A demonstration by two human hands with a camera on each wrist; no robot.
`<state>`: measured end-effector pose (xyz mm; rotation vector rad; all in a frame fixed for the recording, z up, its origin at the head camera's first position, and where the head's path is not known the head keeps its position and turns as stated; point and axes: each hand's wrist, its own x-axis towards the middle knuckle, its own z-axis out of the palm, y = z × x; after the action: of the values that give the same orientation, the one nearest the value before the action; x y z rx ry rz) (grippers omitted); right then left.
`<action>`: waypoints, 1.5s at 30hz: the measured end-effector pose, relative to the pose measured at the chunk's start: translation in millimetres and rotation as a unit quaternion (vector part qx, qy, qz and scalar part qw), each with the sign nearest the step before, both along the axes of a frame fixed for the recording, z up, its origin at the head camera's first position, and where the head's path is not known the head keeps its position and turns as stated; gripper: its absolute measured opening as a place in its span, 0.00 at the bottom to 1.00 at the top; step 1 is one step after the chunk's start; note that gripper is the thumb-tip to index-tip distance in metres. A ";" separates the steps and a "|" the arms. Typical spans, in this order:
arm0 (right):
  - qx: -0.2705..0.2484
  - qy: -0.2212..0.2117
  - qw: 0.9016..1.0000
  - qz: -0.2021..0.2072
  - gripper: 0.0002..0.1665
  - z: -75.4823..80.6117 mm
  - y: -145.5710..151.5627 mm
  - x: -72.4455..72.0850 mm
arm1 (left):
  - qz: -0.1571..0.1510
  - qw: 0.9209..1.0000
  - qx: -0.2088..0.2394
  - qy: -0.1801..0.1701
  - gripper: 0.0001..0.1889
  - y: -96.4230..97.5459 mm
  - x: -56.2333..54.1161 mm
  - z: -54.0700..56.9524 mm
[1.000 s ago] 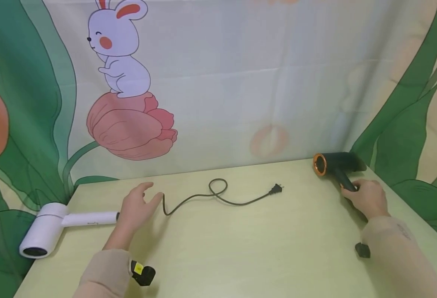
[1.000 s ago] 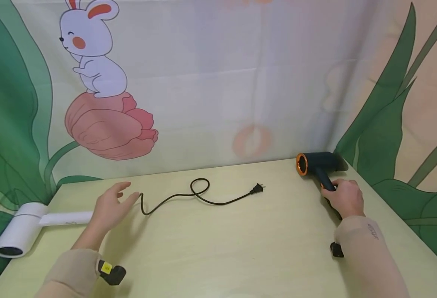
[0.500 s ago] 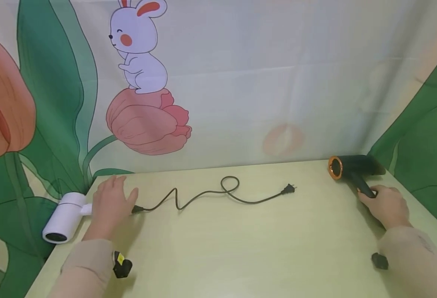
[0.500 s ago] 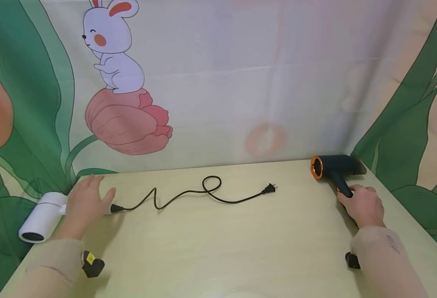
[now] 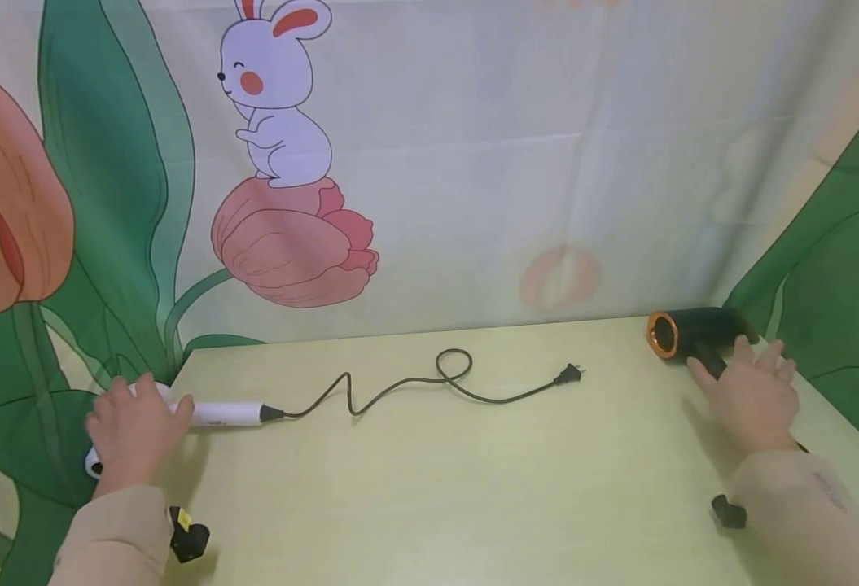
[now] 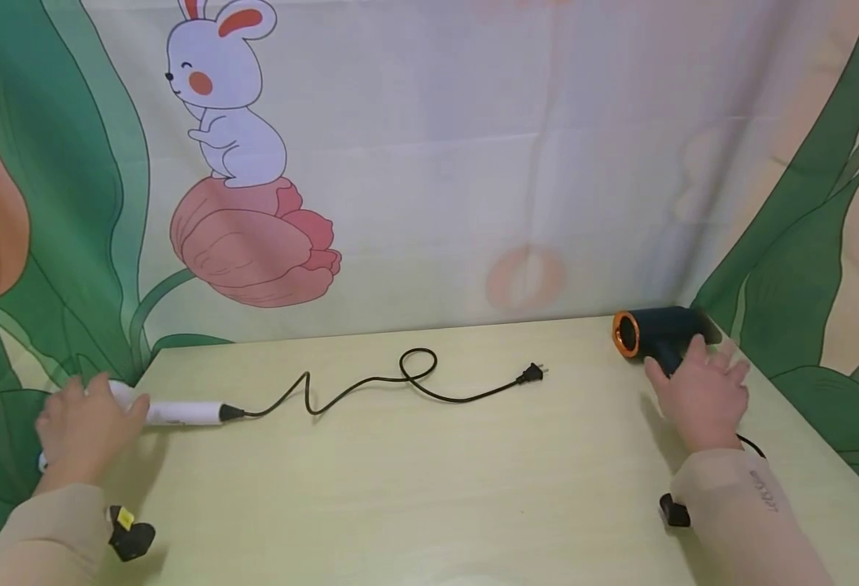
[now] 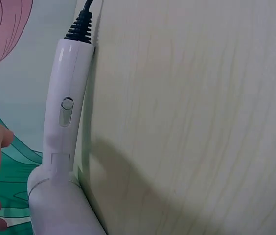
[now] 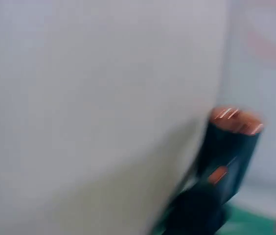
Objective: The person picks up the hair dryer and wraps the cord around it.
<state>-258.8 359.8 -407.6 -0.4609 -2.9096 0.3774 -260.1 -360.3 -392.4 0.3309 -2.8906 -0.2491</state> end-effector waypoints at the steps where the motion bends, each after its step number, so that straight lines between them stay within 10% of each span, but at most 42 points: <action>1: 0.013 0.025 1.000 0.014 0.59 4.4 -9.7 -2.1 | 0.006 1.000 0.004 0.000 0.38 -1.9 1.3 -0.9; 9: 0.068 0.145 0.974 0.158 0.52 34.9 -131.0 -19.0 | 0.050 0.997 0.043 -0.033 0.39 -13.1 7.6 -7.8; 19: 0.005 0.127 0.944 0.303 0.48 21.8 -277.3 -31.4 | 0.060 0.994 0.070 -0.051 0.42 -12.8 7.0 -13.8; 32: -0.078 -0.021 0.939 0.335 0.43 -17.1 -377.9 -37.5 | 0.067 0.995 0.064 -0.043 0.31 -9.5 9.7 -18.1; 45: -0.229 -0.049 0.926 0.297 0.27 -31.0 -385.1 -40.9 | 0.036 0.997 0.065 0.023 0.22 24.9 10.6 -15.9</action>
<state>-299.6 -25.4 -438.6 0.3903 -2.9849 1.1584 -249.4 -335.4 -408.3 0.4437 -2.8173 -0.4285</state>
